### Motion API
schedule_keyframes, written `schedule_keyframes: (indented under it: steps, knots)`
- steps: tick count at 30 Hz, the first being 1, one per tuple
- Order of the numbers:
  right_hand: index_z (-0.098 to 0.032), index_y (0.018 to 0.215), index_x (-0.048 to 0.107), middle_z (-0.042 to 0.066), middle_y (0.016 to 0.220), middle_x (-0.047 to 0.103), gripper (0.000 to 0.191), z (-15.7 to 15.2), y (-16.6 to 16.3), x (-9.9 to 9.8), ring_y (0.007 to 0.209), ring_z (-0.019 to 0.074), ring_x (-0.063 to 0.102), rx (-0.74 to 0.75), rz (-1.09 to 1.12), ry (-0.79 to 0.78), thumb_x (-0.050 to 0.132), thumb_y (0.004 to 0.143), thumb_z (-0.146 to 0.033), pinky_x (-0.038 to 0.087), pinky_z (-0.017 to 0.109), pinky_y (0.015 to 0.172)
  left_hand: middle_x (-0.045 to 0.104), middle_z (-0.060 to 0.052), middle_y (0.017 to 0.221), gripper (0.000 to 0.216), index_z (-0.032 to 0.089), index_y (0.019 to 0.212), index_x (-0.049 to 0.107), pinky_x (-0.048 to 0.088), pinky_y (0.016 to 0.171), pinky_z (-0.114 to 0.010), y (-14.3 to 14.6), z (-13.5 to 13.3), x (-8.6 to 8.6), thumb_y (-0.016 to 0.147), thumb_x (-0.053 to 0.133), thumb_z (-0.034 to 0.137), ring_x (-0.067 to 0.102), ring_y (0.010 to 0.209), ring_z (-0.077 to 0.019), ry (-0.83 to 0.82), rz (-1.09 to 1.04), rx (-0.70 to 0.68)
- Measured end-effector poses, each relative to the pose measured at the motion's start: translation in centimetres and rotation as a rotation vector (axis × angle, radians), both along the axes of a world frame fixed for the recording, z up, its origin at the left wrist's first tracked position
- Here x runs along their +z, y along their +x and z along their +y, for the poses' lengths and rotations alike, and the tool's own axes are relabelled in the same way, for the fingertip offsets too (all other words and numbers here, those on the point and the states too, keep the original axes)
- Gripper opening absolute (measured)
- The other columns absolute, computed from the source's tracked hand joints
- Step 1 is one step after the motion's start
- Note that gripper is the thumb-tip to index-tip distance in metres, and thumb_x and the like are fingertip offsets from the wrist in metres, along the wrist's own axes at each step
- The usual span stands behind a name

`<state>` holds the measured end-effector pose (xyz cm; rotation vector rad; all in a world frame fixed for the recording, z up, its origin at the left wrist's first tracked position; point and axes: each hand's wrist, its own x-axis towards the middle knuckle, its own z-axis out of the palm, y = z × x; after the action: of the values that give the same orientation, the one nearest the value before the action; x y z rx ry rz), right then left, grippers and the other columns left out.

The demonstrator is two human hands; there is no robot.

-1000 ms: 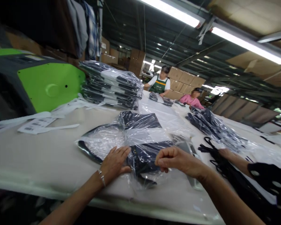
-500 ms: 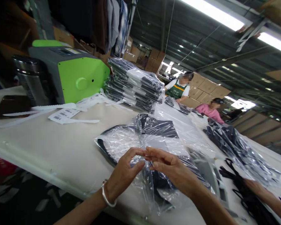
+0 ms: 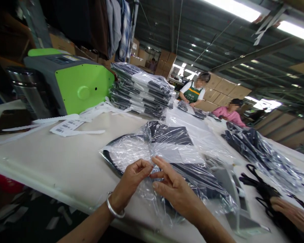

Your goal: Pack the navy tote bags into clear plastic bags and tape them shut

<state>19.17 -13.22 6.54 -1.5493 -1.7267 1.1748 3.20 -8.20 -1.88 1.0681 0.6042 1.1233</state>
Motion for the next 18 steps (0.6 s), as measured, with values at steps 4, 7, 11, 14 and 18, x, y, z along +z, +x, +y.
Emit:
schedule_keyframes:
  steps: [4, 7, 11, 14, 18]
  knots:
    - [-0.032, 0.146, 0.045, 0.011, 0.164, 0.022, 0.054, 0.7, 1.9, -1.6, 0.121, 0.0283, 0.059, 0.06, -0.502, 0.354, 0.055, 0.093, -0.03, 0.053, 0.048, 0.098, 0.058, 0.002, 0.073, 0.029, 0.016, 0.079, 0.06, 0.04, 0.07, -0.024, -1.0, 1.3, 0.1, 0.083, 0.067, 0.044, 0.051, 0.07, -0.0118, 0.007, 0.155, -0.061]
    - [-0.026, 0.145, 0.047, 0.013, 0.163, 0.024, 0.052, 2.6, 3.4, -2.4, 0.132, 0.0339, 0.05, 0.148, -0.91, 0.633, 0.05, 0.093, -0.02, 0.045, 0.054, 0.105, 0.061, 0.0, 0.072, 0.026, 0.015, 0.077, 0.063, 0.042, 0.07, -0.025, -1.7, 4.2, 0.6, 0.079, 0.065, 0.041, 0.053, 0.069, -0.0122, 0.068, 0.374, -0.151]
    - [-0.024, 0.145, 0.044, 0.015, 0.161, 0.029, 0.058, 6.1, 5.0, -2.7, 0.131, 0.0325, 0.051, 0.289, -1.162, 0.786, 0.047, 0.09, -0.008, 0.046, 0.048, 0.102, 0.06, 0.002, 0.061, 0.019, 0.015, 0.067, 0.062, 0.042, 0.063, -0.024, -1.3, 9.3, 1.2, 0.072, 0.063, 0.033, 0.053, 0.059, -0.0106, 0.114, 0.647, -0.272]
    - [-0.024, 0.146, 0.042, 0.015, 0.161, 0.029, 0.063, 8.5, 6.2, -3.1, 0.132, 0.0319, 0.05, 0.374, -1.211, 0.818, 0.048, 0.087, -0.003, 0.043, 0.047, 0.104, 0.059, 0.002, 0.055, 0.017, 0.015, 0.061, 0.062, 0.041, 0.056, -0.023, -0.2, 12.3, 1.1, 0.069, 0.064, 0.03, 0.053, 0.054, -0.0109, 0.11, 0.765, -0.323]
    - [-0.025, 0.147, 0.04, 0.015, 0.161, 0.029, 0.064, 10.6, 7.7, -4.4, 0.131, 0.0332, 0.05, 0.436, -1.217, 0.799, 0.048, 0.087, -0.003, 0.041, 0.05, 0.105, 0.06, 0.001, 0.054, 0.018, 0.014, 0.06, 0.064, 0.04, 0.052, -0.022, 0.9, 14.6, 0.3, 0.069, 0.063, 0.03, 0.053, 0.051, -0.0108, 0.13, 0.928, -0.335]
